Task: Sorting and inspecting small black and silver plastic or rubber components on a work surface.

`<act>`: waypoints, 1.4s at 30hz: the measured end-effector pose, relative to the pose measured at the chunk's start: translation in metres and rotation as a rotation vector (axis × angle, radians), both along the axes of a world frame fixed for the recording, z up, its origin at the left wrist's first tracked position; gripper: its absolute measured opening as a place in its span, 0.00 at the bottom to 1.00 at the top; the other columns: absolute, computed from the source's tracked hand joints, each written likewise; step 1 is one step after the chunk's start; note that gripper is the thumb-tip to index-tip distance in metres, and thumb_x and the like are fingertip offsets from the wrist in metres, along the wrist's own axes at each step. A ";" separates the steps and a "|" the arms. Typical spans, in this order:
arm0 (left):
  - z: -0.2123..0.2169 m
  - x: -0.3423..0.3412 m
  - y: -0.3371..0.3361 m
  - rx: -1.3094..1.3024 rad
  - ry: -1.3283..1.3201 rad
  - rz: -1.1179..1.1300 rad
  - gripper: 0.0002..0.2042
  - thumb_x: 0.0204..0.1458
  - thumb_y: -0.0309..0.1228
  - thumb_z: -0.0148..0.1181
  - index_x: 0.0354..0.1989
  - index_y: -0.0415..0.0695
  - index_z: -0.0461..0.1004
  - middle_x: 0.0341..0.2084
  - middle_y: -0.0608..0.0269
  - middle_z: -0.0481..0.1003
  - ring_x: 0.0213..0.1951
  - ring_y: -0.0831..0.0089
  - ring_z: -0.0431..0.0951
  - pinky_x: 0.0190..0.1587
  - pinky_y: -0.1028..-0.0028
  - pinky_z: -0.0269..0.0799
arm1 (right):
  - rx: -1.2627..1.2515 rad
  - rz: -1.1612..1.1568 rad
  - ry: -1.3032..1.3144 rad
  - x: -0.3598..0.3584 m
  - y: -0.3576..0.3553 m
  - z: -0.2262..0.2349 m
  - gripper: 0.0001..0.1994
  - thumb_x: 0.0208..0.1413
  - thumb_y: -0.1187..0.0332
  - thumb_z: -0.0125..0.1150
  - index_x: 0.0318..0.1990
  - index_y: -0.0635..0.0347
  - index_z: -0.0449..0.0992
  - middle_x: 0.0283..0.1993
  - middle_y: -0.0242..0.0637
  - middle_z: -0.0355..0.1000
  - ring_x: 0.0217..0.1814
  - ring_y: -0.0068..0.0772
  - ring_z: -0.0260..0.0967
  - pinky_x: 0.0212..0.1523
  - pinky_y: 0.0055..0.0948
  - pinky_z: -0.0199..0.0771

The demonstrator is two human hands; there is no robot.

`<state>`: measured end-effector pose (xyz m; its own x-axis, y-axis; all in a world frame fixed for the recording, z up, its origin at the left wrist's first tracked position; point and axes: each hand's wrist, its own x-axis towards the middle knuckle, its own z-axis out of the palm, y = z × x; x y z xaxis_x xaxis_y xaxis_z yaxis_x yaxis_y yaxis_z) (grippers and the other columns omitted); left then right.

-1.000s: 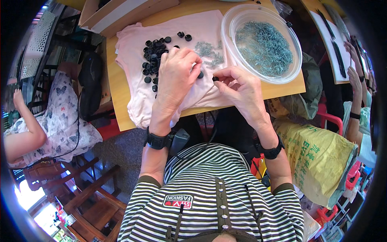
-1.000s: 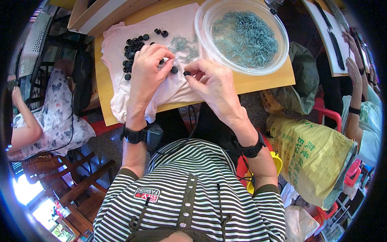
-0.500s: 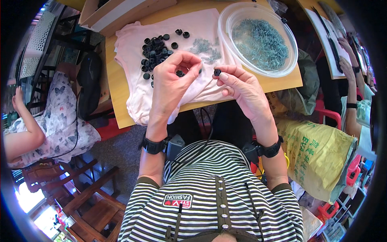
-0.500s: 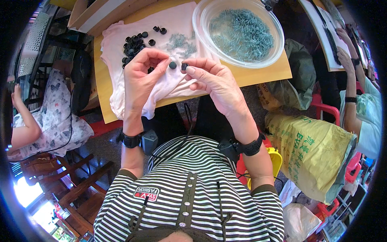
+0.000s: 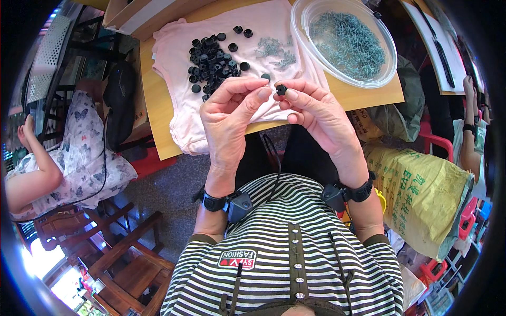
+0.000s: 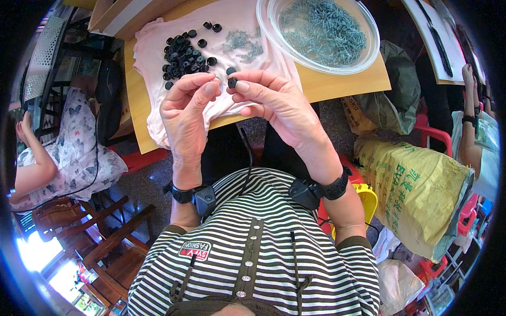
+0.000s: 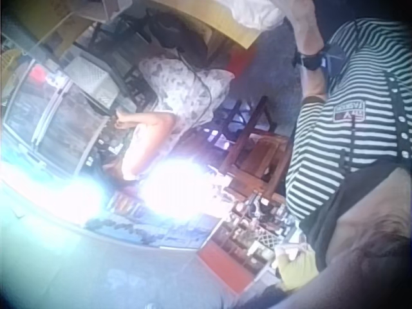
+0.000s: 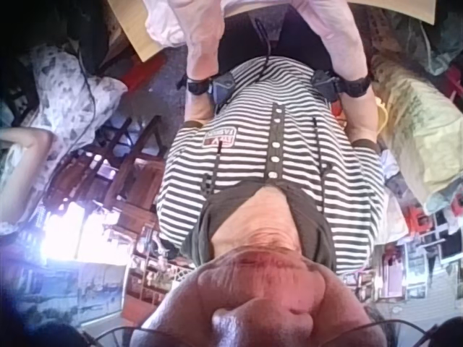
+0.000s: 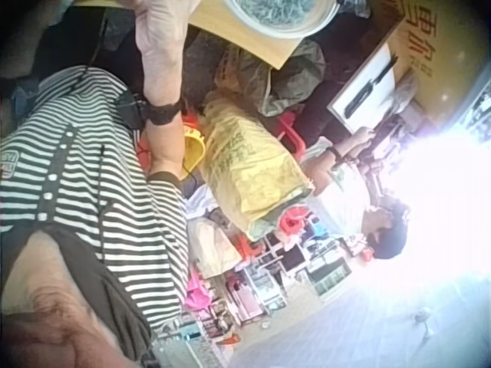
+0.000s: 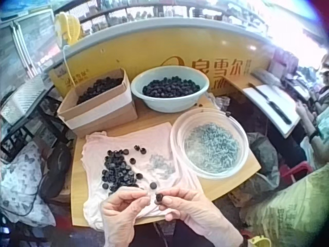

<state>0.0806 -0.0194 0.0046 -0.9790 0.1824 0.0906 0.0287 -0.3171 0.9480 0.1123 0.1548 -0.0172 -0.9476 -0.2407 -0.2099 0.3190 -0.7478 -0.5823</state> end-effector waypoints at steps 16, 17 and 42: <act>0.000 0.004 -0.004 -0.338 0.298 0.040 0.08 0.48 0.19 0.66 0.37 0.38 0.80 0.36 0.63 0.76 0.33 0.82 0.74 0.37 0.83 0.70 | 0.121 -0.027 0.054 0.004 -0.009 0.001 0.13 0.58 0.70 0.62 0.49 0.64 0.76 0.41 0.36 0.76 0.41 0.22 0.75 0.38 0.19 0.79; -0.001 0.004 -0.005 -0.358 0.324 0.010 0.08 0.48 0.18 0.66 0.37 0.39 0.80 0.37 0.63 0.76 0.32 0.83 0.73 0.36 0.83 0.69 | 0.120 -0.026 0.055 0.005 -0.009 0.000 0.13 0.58 0.70 0.62 0.49 0.64 0.76 0.41 0.36 0.76 0.41 0.22 0.75 0.38 0.19 0.79; -0.003 -0.013 0.002 -0.443 0.285 -0.066 0.12 0.46 0.18 0.64 0.41 0.39 0.76 0.41 0.61 0.75 0.40 0.76 0.74 0.46 0.77 0.70 | 0.317 -0.242 0.103 0.015 0.002 0.010 0.13 0.57 0.71 0.63 0.47 0.66 0.77 0.39 0.34 0.75 0.38 0.19 0.73 0.39 0.20 0.77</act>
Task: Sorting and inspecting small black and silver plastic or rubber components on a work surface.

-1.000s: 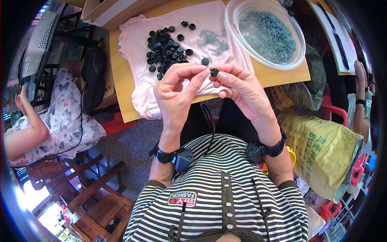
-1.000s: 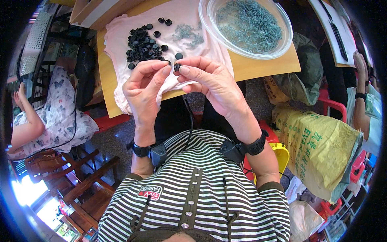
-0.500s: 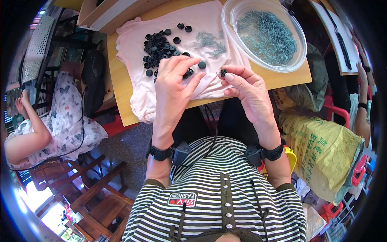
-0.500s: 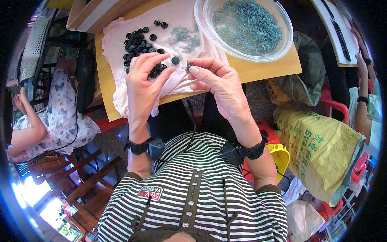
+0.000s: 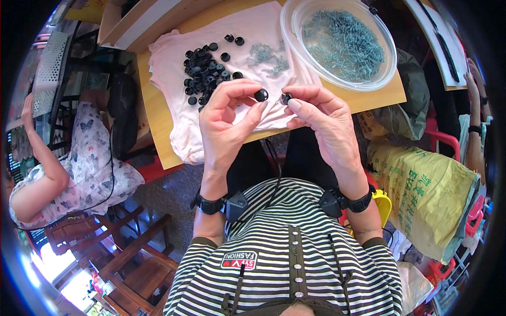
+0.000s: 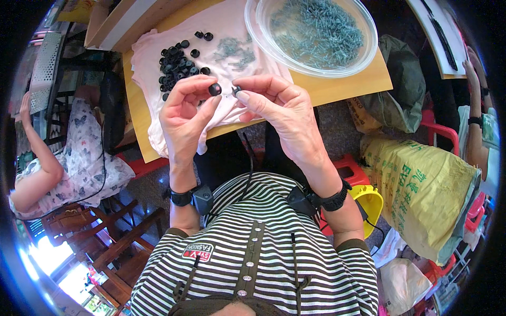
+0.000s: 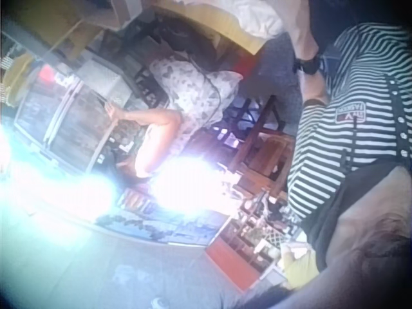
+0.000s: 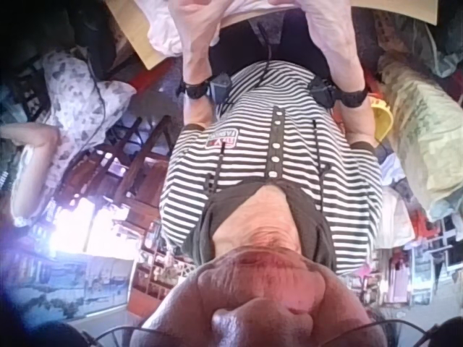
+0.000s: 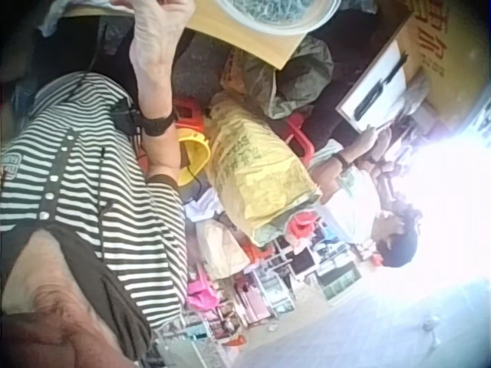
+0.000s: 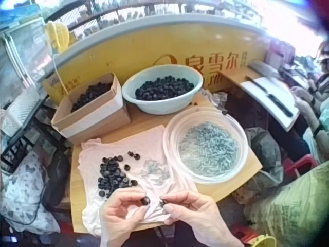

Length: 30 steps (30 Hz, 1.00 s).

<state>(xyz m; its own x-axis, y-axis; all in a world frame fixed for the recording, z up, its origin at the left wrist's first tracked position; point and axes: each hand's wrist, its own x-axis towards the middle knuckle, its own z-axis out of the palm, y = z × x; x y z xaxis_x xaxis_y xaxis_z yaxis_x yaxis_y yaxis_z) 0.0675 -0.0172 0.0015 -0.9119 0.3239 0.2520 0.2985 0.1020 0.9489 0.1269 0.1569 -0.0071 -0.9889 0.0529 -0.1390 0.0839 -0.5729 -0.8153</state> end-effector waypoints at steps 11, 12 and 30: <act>0.007 0.019 -0.009 0.296 -0.153 -0.124 0.12 0.52 0.16 0.61 0.45 0.33 0.74 0.39 0.60 0.75 0.39 0.76 0.78 0.45 0.79 0.75 | -0.210 0.049 0.038 0.004 0.000 0.007 0.12 0.59 0.69 0.60 0.48 0.67 0.76 0.40 0.37 0.76 0.40 0.21 0.74 0.37 0.20 0.79; 0.009 0.020 -0.010 0.303 -0.151 -0.123 0.12 0.52 0.16 0.61 0.45 0.33 0.74 0.39 0.60 0.75 0.39 0.76 0.78 0.45 0.79 0.75 | -0.256 0.070 0.038 0.004 0.000 0.007 0.12 0.60 0.69 0.60 0.48 0.67 0.76 0.41 0.38 0.76 0.40 0.21 0.74 0.36 0.19 0.79; 0.005 0.029 -0.017 0.558 -0.338 -0.166 0.11 0.53 0.18 0.59 0.45 0.36 0.72 0.37 0.58 0.78 0.37 0.74 0.80 0.44 0.76 0.78 | 0.046 -0.021 0.117 0.008 -0.018 0.026 0.13 0.58 0.68 0.62 0.47 0.66 0.77 0.41 0.37 0.77 0.39 0.21 0.75 0.38 0.20 0.79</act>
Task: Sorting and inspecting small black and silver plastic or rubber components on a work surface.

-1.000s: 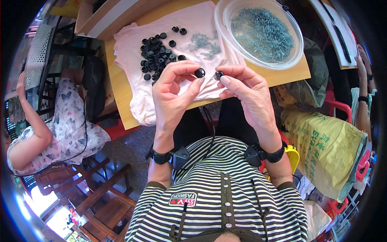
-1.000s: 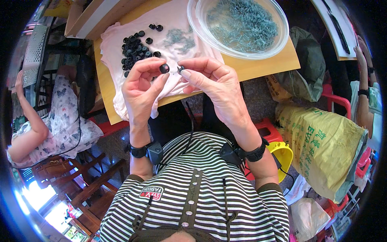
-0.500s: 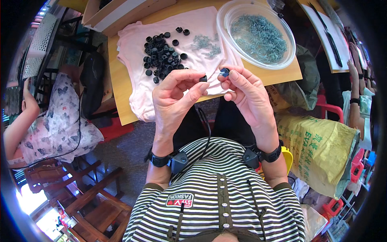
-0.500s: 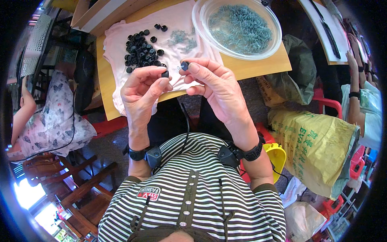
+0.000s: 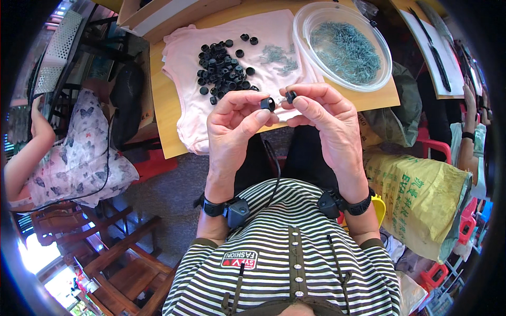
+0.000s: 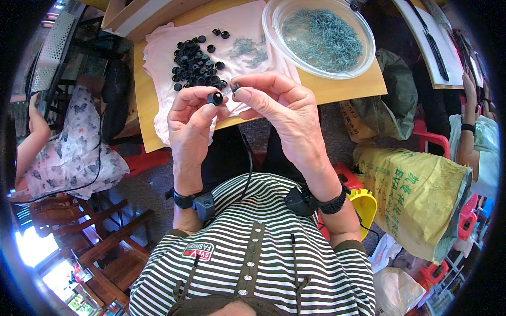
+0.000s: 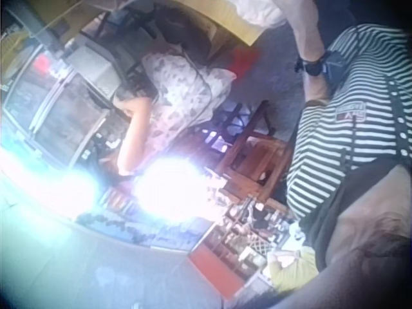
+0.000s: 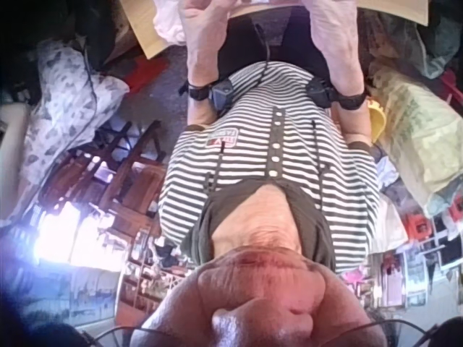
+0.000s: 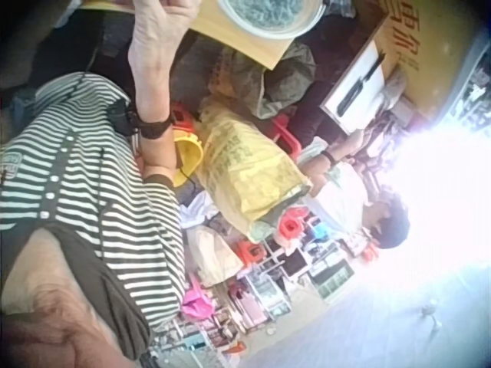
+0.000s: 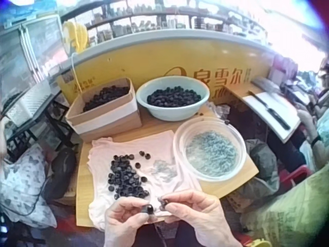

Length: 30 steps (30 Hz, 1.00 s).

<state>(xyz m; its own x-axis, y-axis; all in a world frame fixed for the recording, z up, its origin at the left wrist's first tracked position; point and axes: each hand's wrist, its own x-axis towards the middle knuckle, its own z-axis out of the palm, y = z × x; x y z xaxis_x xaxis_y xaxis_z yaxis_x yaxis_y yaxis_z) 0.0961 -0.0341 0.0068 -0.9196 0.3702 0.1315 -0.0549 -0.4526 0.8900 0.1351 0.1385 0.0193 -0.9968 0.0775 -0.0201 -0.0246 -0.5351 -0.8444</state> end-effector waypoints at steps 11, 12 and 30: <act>0.001 -0.002 0.005 0.107 -0.005 -0.002 0.12 0.53 0.19 0.61 0.45 0.36 0.73 0.41 0.53 0.78 0.39 0.72 0.81 0.45 0.73 0.78 | -0.159 0.106 -0.062 -0.002 0.004 -0.004 0.13 0.59 0.69 0.61 0.48 0.66 0.76 0.44 0.39 0.77 0.44 0.26 0.77 0.40 0.22 0.80; 0.000 -0.002 0.004 0.108 -0.005 0.001 0.12 0.53 0.19 0.61 0.45 0.36 0.73 0.41 0.53 0.78 0.39 0.72 0.81 0.45 0.73 0.78 | -0.182 0.111 -0.062 -0.002 0.004 -0.004 0.13 0.59 0.69 0.61 0.48 0.66 0.76 0.44 0.40 0.77 0.45 0.27 0.77 0.41 0.22 0.80; -0.009 -0.004 0.005 0.157 -0.062 0.001 0.12 0.54 0.19 0.59 0.47 0.35 0.73 0.39 0.54 0.78 0.40 0.70 0.81 0.47 0.70 0.79 | 0.540 -0.211 0.266 0.000 -0.008 0.013 0.11 0.52 0.79 0.64 0.44 0.67 0.77 0.36 0.38 0.78 0.38 0.25 0.79 0.36 0.19 0.80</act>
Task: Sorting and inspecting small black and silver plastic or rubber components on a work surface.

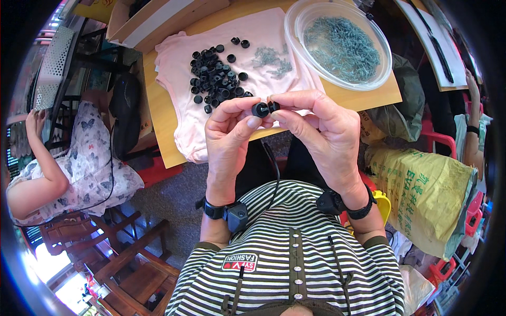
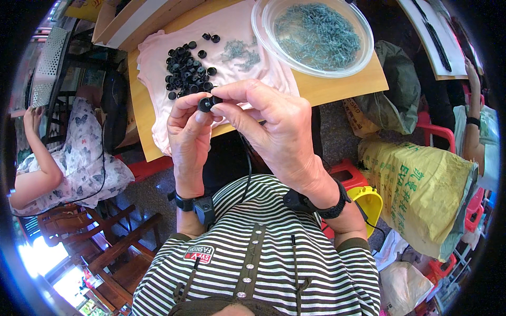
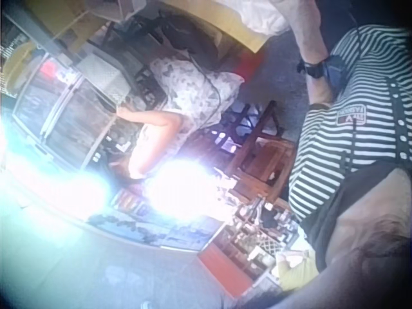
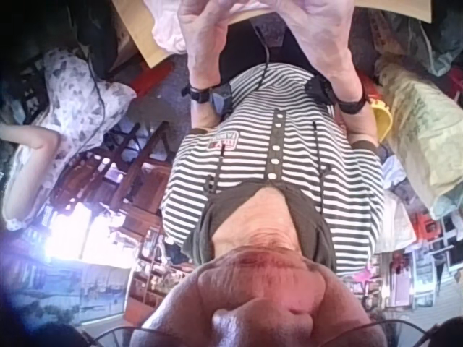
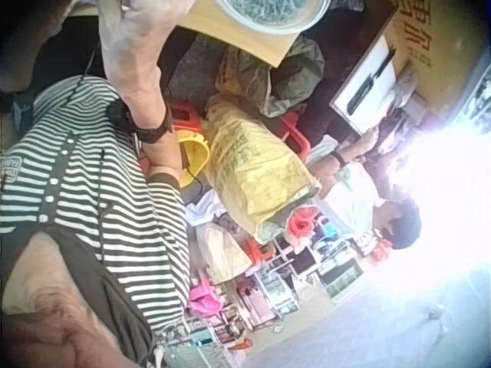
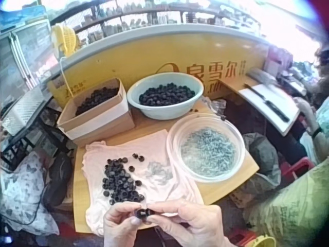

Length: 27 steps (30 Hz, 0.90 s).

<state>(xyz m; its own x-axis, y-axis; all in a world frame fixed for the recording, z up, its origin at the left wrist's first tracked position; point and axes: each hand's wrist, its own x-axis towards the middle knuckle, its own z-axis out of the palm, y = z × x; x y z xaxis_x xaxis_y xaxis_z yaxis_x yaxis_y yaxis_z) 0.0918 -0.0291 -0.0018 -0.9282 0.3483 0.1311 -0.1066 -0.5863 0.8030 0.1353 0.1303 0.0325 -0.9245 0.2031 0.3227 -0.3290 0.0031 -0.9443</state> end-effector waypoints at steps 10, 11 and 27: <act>0.005 0.000 0.005 -0.148 0.074 0.067 0.12 0.51 0.16 0.61 0.45 0.34 0.75 0.38 0.57 0.78 0.38 0.72 0.81 0.45 0.74 0.78 | 0.219 -0.083 0.067 -0.003 0.002 -0.009 0.12 0.49 0.78 0.66 0.43 0.64 0.78 0.36 0.39 0.78 0.35 0.28 0.78 0.33 0.22 0.78; 0.006 -0.001 0.006 -0.163 0.078 0.083 0.12 0.50 0.16 0.62 0.45 0.34 0.75 0.38 0.57 0.77 0.38 0.72 0.81 0.45 0.74 0.78 | 0.272 -0.099 0.126 -0.004 0.003 -0.010 0.13 0.48 0.78 0.66 0.43 0.64 0.79 0.37 0.39 0.79 0.35 0.29 0.78 0.34 0.24 0.78; 0.004 -0.003 0.006 -0.138 0.008 -0.008 0.11 0.51 0.16 0.61 0.44 0.34 0.75 0.39 0.57 0.77 0.40 0.69 0.81 0.47 0.71 0.79 | -0.049 -0.004 -0.113 -0.005 0.000 -0.017 0.10 0.52 0.80 0.61 0.43 0.66 0.78 0.37 0.41 0.77 0.39 0.33 0.77 0.38 0.26 0.79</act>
